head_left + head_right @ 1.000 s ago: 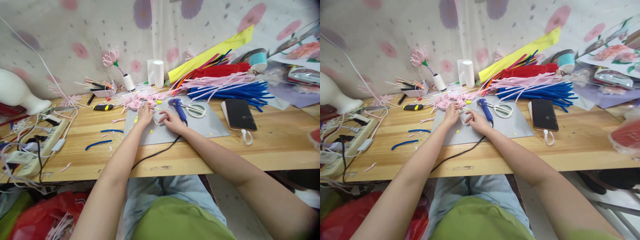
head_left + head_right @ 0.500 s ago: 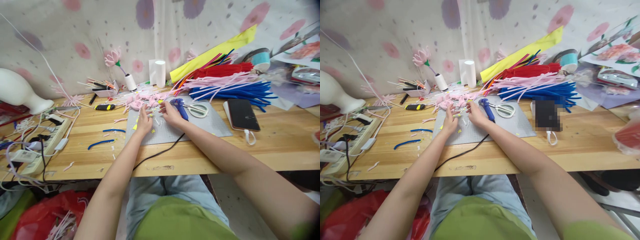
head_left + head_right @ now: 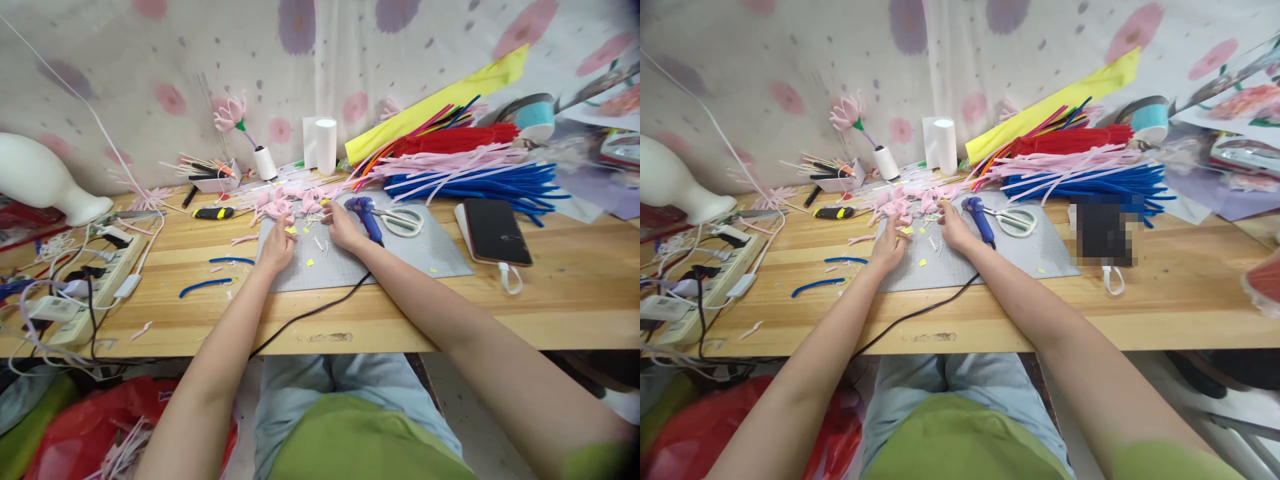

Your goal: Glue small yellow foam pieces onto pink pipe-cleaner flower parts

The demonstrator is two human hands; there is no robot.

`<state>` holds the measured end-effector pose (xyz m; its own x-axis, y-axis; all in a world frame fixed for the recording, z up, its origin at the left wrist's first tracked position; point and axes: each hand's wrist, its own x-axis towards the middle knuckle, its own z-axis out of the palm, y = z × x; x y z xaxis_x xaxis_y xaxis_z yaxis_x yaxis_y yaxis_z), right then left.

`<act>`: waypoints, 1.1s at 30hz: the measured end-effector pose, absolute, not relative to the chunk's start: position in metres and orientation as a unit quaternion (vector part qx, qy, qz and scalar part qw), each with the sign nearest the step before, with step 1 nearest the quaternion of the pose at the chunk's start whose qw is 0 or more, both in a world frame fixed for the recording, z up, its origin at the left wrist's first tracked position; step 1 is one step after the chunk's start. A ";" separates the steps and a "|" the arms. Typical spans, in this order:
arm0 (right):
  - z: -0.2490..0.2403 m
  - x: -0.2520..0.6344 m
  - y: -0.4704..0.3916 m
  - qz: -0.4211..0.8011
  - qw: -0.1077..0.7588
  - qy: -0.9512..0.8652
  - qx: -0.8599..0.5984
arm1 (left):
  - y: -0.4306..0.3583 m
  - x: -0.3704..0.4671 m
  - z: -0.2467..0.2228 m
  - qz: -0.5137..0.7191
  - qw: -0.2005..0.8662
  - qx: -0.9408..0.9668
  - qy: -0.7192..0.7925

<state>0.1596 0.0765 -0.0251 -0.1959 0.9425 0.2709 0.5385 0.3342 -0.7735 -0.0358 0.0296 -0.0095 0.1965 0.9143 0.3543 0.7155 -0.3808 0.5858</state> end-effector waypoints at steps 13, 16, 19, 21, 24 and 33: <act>-0.009 0.163 0.047 0.188 0.298 -0.801 -0.484 | 0.037 -0.004 -0.007 0.270 0.128 0.781 0.549; -0.013 0.159 0.045 0.193 0.276 -0.810 -0.480 | 0.039 0.000 -0.007 0.257 0.133 0.786 0.546; -0.016 0.159 0.046 0.196 0.276 -0.799 -0.496 | 0.039 0.002 -0.005 0.246 0.128 0.785 0.554; -0.016 0.160 0.047 0.201 0.281 -0.791 -0.505 | 0.038 0.001 -0.004 0.230 0.119 0.791 0.555; -0.016 0.163 0.050 0.220 0.295 -0.777 -0.511 | 0.034 -0.009 -0.002 0.211 0.113 0.807 0.540; -0.013 0.162 0.048 0.262 0.280 -0.777 -0.500 | 0.024 -0.077 0.029 0.170 0.133 0.789 0.575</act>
